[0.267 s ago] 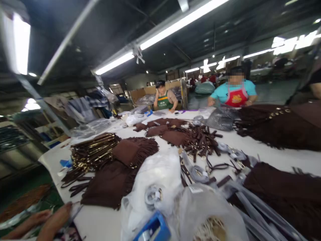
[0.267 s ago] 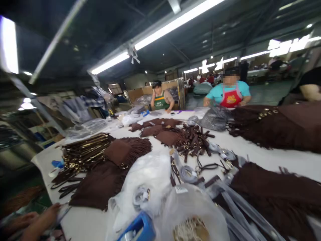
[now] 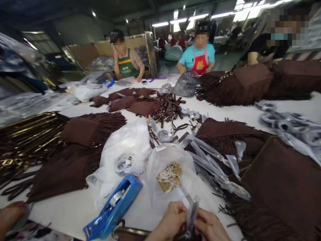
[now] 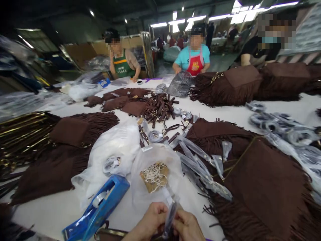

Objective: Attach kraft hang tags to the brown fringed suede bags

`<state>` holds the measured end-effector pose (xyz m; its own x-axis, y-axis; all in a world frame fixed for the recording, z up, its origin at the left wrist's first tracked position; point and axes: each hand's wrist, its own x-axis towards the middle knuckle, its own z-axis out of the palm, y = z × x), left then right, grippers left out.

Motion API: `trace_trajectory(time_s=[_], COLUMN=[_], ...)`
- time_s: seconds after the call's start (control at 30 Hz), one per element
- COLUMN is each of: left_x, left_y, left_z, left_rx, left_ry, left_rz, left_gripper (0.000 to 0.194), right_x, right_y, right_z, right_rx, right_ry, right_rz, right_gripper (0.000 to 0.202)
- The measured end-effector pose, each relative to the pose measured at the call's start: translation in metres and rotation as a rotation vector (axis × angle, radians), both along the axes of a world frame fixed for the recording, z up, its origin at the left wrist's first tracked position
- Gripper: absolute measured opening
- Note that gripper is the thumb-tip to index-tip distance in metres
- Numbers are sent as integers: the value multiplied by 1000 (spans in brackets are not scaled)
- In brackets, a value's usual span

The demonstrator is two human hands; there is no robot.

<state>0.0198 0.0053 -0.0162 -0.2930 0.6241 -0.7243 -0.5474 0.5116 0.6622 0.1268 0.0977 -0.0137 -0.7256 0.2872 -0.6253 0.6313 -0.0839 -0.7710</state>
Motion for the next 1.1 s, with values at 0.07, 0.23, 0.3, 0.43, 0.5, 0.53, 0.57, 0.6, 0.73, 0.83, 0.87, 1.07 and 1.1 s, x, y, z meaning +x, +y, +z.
trace_trajectory(time_s=[0.07, 0.23, 0.3, 0.43, 0.5, 0.53, 0.57, 0.6, 0.73, 0.83, 0.87, 1.07, 1.1], left_x=[-1, -7, -7, -6, -6, -6, -6, -7, -9, -10, -10, -4, -3], left_y=[-1, -2, 0, 3, 5, 6, 6, 7, 6, 3, 2, 0, 0], left_z=[-1, 1, -1, -5, -4, -3, -1, 1, 4, 1, 0, -1, -1], left_rx=[20, 86, 112, 158, 182, 192, 201, 209, 210, 199, 193, 137, 147], left_ry=[-5, -78, -144, -256, -302, -333, -368, -400, -484, -533, -545, -562, -557], left_rz=[-7, 50, 74, 119, 151, 170, 188, 202, 212, 236, 243, 211, 215], left_gripper=[31, 14, 11, 12, 16, 18, 19, 20, 25, 34, 38, 40, 40], right_x=[0, 1, 2, 8, 11, 12, 14, 14, 16, 16, 16, 14, 16], right_y=[-2, 0, 7, 19, 23, 24, 25, 25, 29, 32, 34, 42, 43], right_z=[-3, 7, 17, 35, 38, 37, 35, 33, 28, 34, 37, 46, 43], right_rx=[-36, 55, 187, 522, 764, 880, 973, 1037, 1068, 993, 949, 564, 412], right_ry=[21, 69, 103, 64, 38, 37, 39, 35, -14, -5, 5, 36, 46], right_rz=[-37, -28, 81, 370, 483, 534, 580, 617, 632, 611, 626, 478, 421], right_gripper=[32, 35, 30, 18, 26, 29, 29, 29, 22, 16, 16, 13, 16])
